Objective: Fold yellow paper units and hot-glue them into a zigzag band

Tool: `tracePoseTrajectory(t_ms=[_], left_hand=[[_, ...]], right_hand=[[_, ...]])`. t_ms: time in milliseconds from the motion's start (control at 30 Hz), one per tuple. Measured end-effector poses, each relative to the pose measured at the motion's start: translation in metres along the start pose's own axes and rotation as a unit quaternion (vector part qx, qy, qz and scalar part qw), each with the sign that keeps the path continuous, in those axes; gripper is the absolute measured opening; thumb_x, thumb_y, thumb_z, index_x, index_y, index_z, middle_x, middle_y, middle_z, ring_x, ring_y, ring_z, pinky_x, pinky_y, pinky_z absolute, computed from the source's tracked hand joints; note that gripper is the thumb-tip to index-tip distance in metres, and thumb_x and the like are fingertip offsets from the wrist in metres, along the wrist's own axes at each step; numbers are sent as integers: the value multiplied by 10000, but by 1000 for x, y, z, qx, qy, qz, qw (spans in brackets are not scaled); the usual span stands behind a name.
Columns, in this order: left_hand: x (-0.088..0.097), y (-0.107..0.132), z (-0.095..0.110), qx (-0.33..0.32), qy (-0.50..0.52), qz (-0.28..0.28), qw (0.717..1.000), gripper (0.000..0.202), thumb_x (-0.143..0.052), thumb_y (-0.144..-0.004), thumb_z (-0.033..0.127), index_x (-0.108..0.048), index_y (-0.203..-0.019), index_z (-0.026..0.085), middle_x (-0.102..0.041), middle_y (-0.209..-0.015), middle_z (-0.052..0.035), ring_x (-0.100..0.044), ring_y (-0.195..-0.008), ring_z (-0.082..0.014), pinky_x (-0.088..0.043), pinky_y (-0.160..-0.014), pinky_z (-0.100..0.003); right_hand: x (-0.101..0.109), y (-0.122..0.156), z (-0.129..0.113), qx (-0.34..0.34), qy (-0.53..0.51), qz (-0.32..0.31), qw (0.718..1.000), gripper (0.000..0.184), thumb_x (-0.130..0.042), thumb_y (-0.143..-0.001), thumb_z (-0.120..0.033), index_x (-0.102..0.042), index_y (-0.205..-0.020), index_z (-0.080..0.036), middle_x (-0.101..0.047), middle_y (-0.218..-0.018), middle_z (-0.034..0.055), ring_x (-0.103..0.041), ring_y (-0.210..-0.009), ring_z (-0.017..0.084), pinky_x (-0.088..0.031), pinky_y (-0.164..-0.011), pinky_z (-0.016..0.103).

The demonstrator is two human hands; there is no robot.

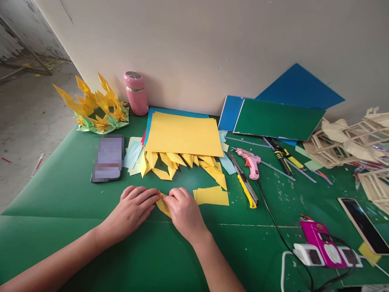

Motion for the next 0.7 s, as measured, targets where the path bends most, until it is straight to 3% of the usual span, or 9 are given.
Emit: tracePoseTrajectory(t_ms=[200, 433, 567, 700], left_hand=[[1, 0, 3, -18, -6, 13, 1000, 286, -353, -959, 184, -599, -1104, 209, -666, -1105, -45, -562, -926, -207, -358, -871, -377], [6, 1, 5, -31, -18, 39, 999, 263, -371, -946, 170, -605, -1062, 198, -653, -995, -53, -552, -862, -207, -401, -823, -368], [4, 3, 4, -22, -16, 36, 999, 264, -377, -931, 154, -608, -1055, 187, -629, -923, -67, -527, -822, -211, -415, -784, -371], [3, 3, -2, 14, 1, 33, 999, 250, -389, -929, 188, -615, -1035, 201, -603, -905, -70, -520, -836, -221, -415, -778, -385]], right_hand=[[8, 9, 6, -26, 1, -29, 999, 286, -396, -924, -73, -667, -898, -160, -606, -774, 57, -525, -726, 181, -463, -635, 300], [10, 4, 9, -60, 52, -72, 994, 242, -439, -946, -190, -661, -1042, -205, -628, -900, 63, -550, -826, 215, -453, -702, 357], [7, 1, 11, -59, 81, -64, 993, 235, -607, -878, -325, -650, -1084, -219, -626, -1046, 79, -543, -940, 248, -446, -787, 396], [4, 1, 9, -50, 82, -40, 995, 218, -610, -878, -329, -650, -1061, -219, -624, -1048, 88, -534, -935, 245, -434, -790, 397]])
Point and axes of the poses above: each hand's wrist, its own y-axis away from the middle knuckle, its own x-axis out of the back of the hand, z = x × y, the point moved 7 cm from there along -y, towards the middle knuckle
